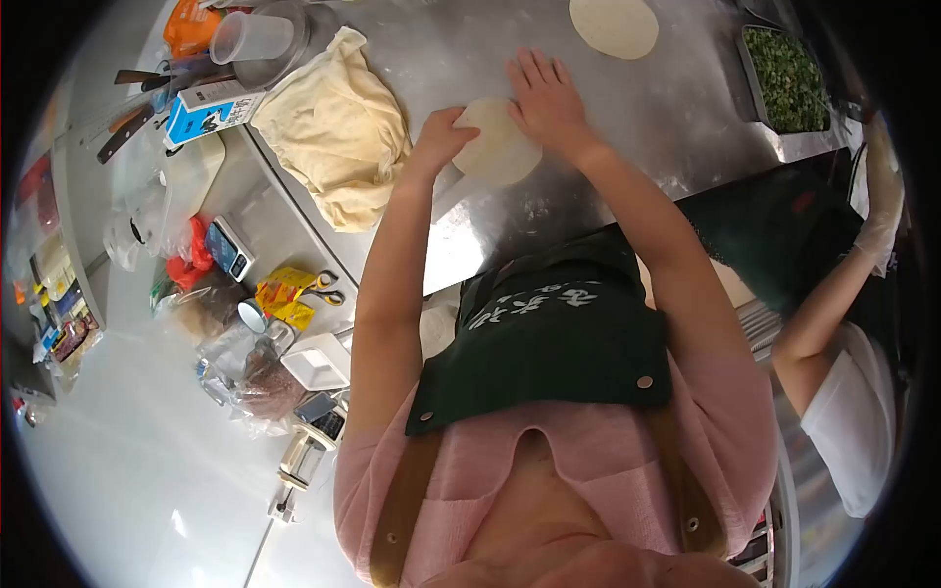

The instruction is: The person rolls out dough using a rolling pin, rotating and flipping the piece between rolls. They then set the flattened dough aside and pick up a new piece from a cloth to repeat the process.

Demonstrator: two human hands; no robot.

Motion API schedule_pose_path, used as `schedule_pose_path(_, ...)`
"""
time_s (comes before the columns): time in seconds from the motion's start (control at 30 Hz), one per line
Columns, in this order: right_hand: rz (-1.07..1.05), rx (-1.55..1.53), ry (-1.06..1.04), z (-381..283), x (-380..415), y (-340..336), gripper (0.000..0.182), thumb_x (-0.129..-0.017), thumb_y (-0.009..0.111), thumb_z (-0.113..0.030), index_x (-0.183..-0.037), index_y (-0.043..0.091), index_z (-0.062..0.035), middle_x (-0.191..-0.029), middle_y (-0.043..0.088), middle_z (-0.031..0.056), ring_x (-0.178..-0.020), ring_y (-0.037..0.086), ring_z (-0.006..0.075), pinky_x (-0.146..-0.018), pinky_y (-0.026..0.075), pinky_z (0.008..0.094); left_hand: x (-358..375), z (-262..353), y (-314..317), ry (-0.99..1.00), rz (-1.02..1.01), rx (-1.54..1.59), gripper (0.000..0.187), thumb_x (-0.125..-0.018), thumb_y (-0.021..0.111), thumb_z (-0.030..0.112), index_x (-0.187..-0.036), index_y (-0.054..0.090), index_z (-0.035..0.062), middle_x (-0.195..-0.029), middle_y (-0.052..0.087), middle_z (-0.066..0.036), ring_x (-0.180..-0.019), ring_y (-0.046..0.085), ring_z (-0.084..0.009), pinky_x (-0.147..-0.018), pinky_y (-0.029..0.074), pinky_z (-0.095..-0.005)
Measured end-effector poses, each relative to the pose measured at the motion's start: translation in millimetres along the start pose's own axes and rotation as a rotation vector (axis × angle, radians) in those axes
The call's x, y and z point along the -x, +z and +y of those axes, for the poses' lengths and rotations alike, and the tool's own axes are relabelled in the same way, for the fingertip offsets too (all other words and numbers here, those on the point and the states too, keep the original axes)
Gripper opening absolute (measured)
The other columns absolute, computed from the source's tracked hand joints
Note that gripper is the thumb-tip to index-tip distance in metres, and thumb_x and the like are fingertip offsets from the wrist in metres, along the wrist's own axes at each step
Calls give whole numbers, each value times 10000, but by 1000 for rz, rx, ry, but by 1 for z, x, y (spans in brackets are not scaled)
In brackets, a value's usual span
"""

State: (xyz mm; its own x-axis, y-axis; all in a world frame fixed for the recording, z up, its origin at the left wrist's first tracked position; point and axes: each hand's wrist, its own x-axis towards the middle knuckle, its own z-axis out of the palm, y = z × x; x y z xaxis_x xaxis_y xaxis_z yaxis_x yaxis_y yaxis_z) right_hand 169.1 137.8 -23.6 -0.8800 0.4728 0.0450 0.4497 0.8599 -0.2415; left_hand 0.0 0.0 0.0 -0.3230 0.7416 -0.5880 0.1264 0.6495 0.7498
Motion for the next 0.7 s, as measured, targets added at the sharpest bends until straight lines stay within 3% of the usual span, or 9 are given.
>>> schedule_pose_path(0.07,35,12,-19,-5,-4,-5,593,-859,609,-357,-1355,471,-63,-1484,346,162,-1392,287,320,-1139,219,499,9,12,-7,-13,-45,-142,358,-771,669,127,-1092,667,-33,-962,698,-153,-870,656,-222,-795,493,-326)
schedule_pose_path(0.17,-23,-42,-94,15,37,-14,597,-864,607,-339,-1369,456,-60,-1461,380,147,-1377,311,323,-1130,246,499,2,-6,-6,5,-68,-65,359,-773,679,143,-1077,659,-46,-941,698,-152,-859,655,-206,-782,497,-327)
schedule_pose_path(0.27,-51,-105,-130,21,91,-29,473,-845,623,-299,-1254,539,-77,-1409,437,130,-1332,379,312,-1118,272,511,35,3,0,-89,-15,60,366,-773,690,158,-1077,654,-42,-920,700,-128,-838,650,-193,-768,501,-317)
schedule_pose_path(0.37,35,-187,-207,30,127,-30,334,-781,655,-222,-1085,599,-96,-1223,549,110,-1222,479,288,-1098,305,516,42,-22,23,-18,124,105,348,-780,698,161,-1076,657,-17,-913,704,-167,-818,675,-241,-744,516,-328)
schedule_pose_path(0.43,31,-279,-228,33,139,-24,264,-728,672,-171,-976,611,-105,-1041,582,84,-1090,544,270,-1068,345,514,48,-26,47,126,391,-317,251,-803,675,143,-1010,660,3,-888,684,-215,-787,671,-335,-691,521,-366)
schedule_pose_path(0.5,46,-374,-204,32,147,-37,238,-704,686,-150,-921,600,-108,-953,569,64,-958,564,261,-1031,381,499,64,7,64,152,499,-373,151,-817,656,128,-911,634,11,-802,638,-229,-751,624,-401,-639,497,-432)
schedule_pose_path(0.6,-25,-406,-163,39,157,-56,316,-661,732,-154,-941,592,-111,-953,561,55,-952,551,257,-1002,391,475,79,54,76,206,476,-491,107,-820,640,102,-830,583,12,-728,600,-199,-700,595,-406,-612,461,-468)
schedule_pose_path(0.7,-18,-432,-101,47,165,-61,346,-647,759,-165,-947,595,-113,-942,552,53,-936,541,265,-978,395,455,74,94,76,387,465,-445,116,-814,639,82,-792,549,13,-726,581,-198,-698,583,-410,-605,449,-480)
